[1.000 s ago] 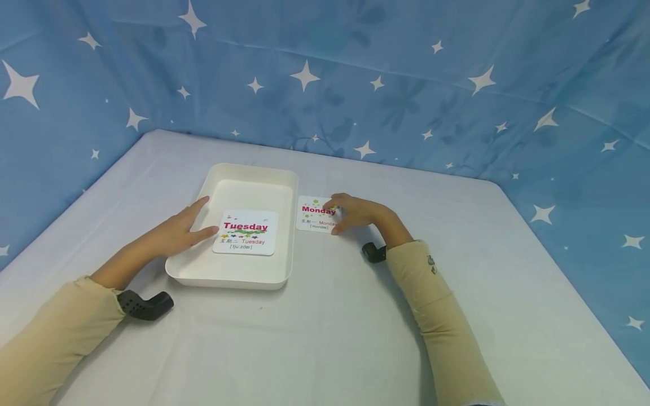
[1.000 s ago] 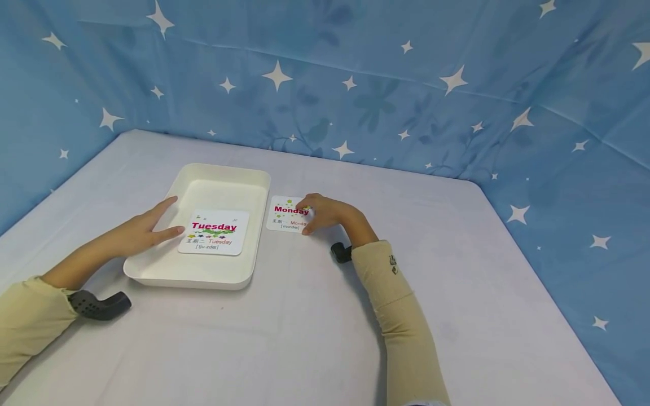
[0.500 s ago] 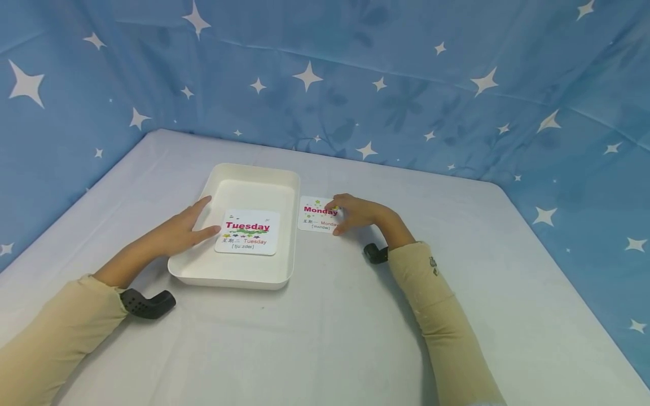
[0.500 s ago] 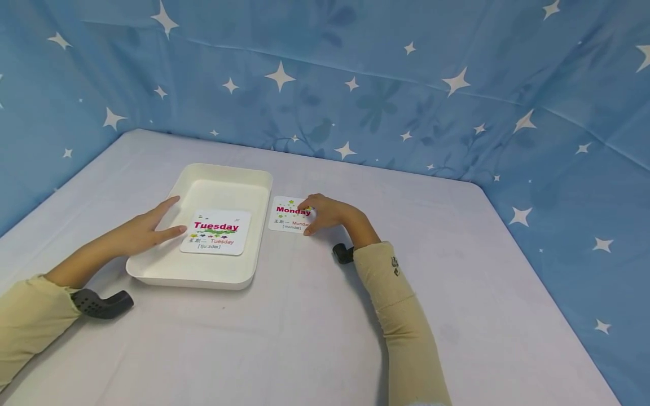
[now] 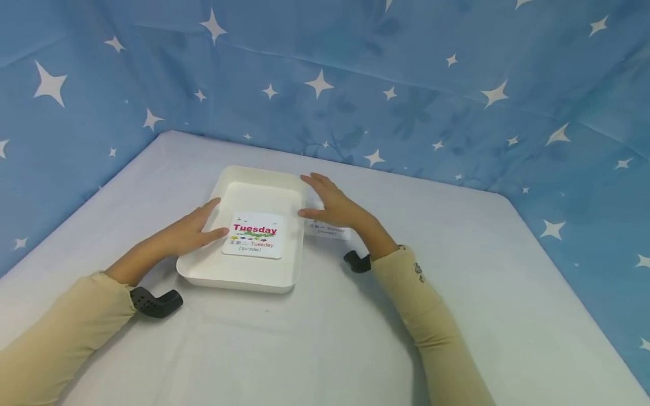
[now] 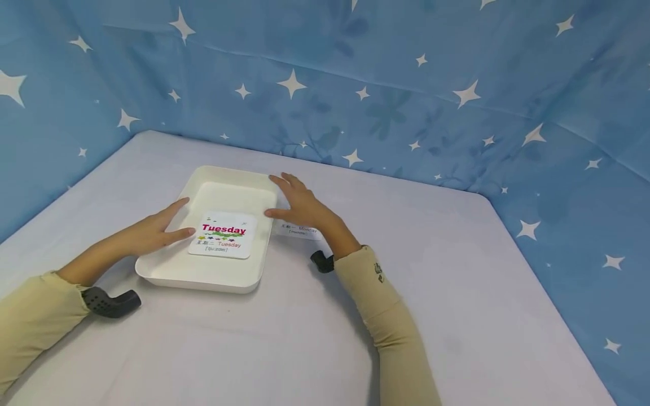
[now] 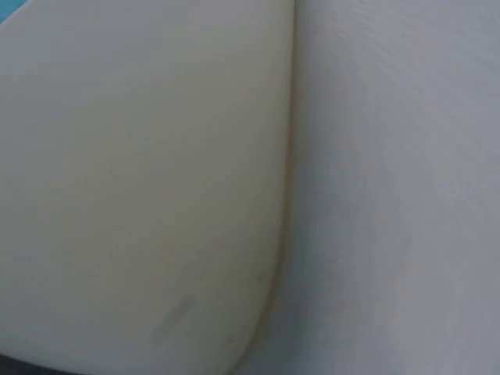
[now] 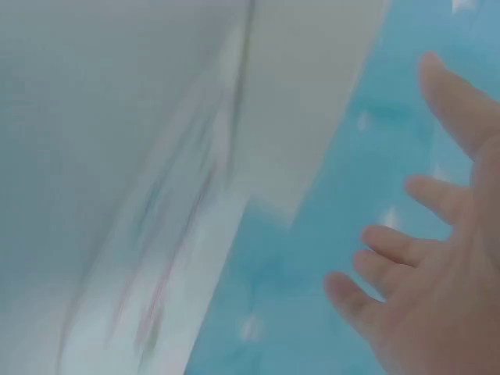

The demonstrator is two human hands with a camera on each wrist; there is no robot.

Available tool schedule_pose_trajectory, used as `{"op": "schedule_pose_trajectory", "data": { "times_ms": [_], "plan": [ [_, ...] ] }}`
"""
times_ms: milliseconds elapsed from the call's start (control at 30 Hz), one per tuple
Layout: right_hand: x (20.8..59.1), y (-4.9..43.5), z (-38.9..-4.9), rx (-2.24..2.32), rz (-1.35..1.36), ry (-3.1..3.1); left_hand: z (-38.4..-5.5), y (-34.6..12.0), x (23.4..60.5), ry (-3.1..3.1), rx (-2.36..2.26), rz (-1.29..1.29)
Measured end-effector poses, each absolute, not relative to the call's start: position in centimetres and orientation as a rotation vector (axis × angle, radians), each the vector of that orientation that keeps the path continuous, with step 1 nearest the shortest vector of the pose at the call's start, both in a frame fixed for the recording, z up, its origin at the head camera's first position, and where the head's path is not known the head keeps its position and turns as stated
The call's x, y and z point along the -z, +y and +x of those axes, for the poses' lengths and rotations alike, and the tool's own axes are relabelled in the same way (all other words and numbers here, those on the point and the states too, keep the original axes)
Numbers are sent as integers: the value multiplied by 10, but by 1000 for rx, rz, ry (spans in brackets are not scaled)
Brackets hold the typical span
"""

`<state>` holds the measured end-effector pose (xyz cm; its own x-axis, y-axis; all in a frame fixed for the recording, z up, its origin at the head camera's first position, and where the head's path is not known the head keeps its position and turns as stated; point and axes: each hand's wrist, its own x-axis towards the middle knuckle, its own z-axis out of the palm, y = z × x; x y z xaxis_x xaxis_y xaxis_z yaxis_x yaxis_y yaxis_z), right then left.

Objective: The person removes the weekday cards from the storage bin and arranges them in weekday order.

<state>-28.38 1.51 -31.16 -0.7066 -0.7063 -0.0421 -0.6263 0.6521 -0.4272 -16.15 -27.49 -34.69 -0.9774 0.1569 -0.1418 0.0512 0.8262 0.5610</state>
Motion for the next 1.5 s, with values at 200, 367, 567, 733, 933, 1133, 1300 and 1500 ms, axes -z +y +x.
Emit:
{"op": "schedule_pose_trajectory", "data": {
  "times_ms": [200,367,567,733,933,1133,1300,1500],
  "plan": [
    [319,-29,-257,402,-1260,2515,-166,-267,349,2826,-880,178],
    [327,-40,-251,245,-1285,2496,-166,-269,350,2832,-869,176],
    [328,-44,-249,140,-1288,2512,-163,-274,350,2835,-847,143],
    [328,-45,-248,99,-1261,2511,-163,-273,350,2830,-848,136],
    [330,-43,-248,98,-1268,2510,-162,-274,349,2828,-851,155],
    [330,-42,-248,103,-1309,2499,-161,-272,347,2823,-847,145],
    [330,-40,-247,63,-1347,2521,-162,-271,346,2817,-844,127],
    [330,-39,-245,21,-1378,2566,-161,-271,344,2818,-857,154]
  ]
}}
